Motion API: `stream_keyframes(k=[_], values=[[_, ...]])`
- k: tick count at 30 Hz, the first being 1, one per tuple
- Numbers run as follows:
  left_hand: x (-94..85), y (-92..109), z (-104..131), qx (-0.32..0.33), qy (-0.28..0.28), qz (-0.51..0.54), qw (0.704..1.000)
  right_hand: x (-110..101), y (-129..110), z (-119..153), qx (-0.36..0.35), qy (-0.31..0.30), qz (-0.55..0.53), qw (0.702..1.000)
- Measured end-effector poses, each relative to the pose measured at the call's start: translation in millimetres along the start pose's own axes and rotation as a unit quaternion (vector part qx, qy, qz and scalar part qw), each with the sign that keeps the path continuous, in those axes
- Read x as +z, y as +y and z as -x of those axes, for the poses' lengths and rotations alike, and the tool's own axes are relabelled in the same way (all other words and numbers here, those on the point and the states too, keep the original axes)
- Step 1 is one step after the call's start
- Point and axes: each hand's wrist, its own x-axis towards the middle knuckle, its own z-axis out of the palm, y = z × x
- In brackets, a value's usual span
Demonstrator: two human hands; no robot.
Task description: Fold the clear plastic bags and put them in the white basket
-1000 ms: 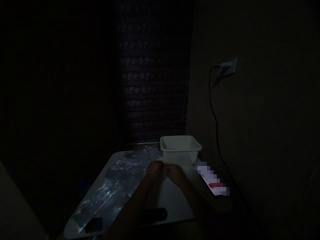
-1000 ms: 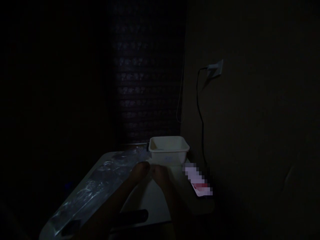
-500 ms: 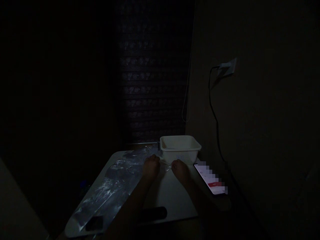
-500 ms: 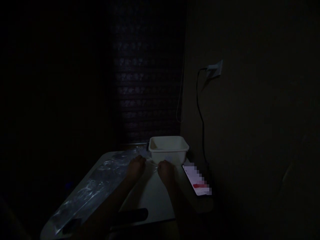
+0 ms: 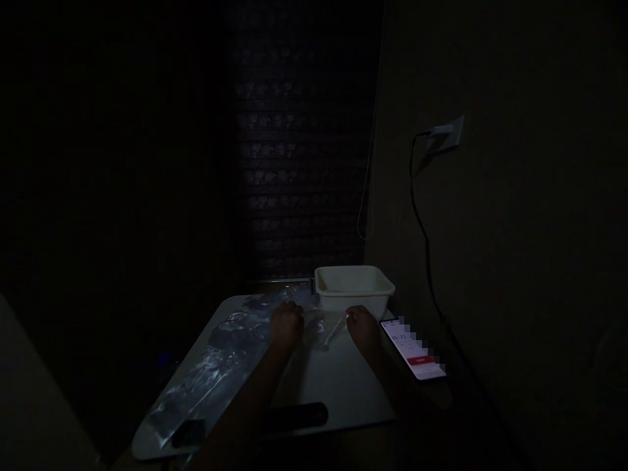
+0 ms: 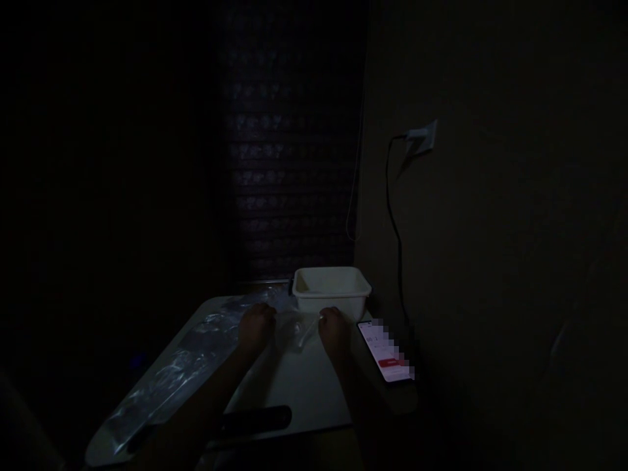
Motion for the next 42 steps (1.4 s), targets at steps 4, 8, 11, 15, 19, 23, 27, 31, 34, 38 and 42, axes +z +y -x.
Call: stream_keyframes(k=[4,8,11,15,19,23,27,31,34,38,42], values=[[-0.1,-1.5,1.0,-0.009,0.007,0.043,0.999,-1.4,3.6,-0.3,0.006,-0.010,0.023,1.000],[0.3,-1.0,0.7,-0.025,0.015,0.078,0.997,-3.3,6.4,-1.6,0.009,0.004,0.025,1.000],[-1.0,-1.3,-0.2,-0.061,0.019,0.095,0.993,-6.7,6.7,-2.3,-0.005,0.044,-0.002,0.999],[-2.7,1.1,0.4,-0.060,0.038,0.093,0.993,-9.6,1.7,-2.1,-0.063,0.086,-0.029,0.994],[1.2,12.3,2.7,0.041,0.038,0.107,0.993,-9.0,-10.9,1.0,-0.129,0.064,-0.008,0.990],[5.6,24.4,0.0,0.069,0.057,0.132,0.987,-8.9,-23.0,4.2,-0.170,0.045,-0.020,0.984],[2.7,28.3,-5.9,0.043,0.087,0.141,0.985,-11.8,-27.2,5.1,-0.177,0.043,-0.034,0.983],[-1.4,28.3,-6.4,0.068,0.082,0.144,0.984,-13.5,-24.8,7.9,-0.160,0.005,-0.010,0.987],[-3.1,29.2,-3.7,0.084,0.069,0.149,0.983,-11.0,-18.8,10.8,-0.145,-0.026,0.040,0.988],[-2.9,30.7,-1.5,0.062,0.042,0.176,0.981,-7.4,-9.1,10.0,-0.120,-0.058,0.087,0.987],[4.2,31.3,-4.5,0.042,0.041,0.268,0.962,-8.3,-4.2,4.2,-0.096,-0.035,0.046,0.994]])
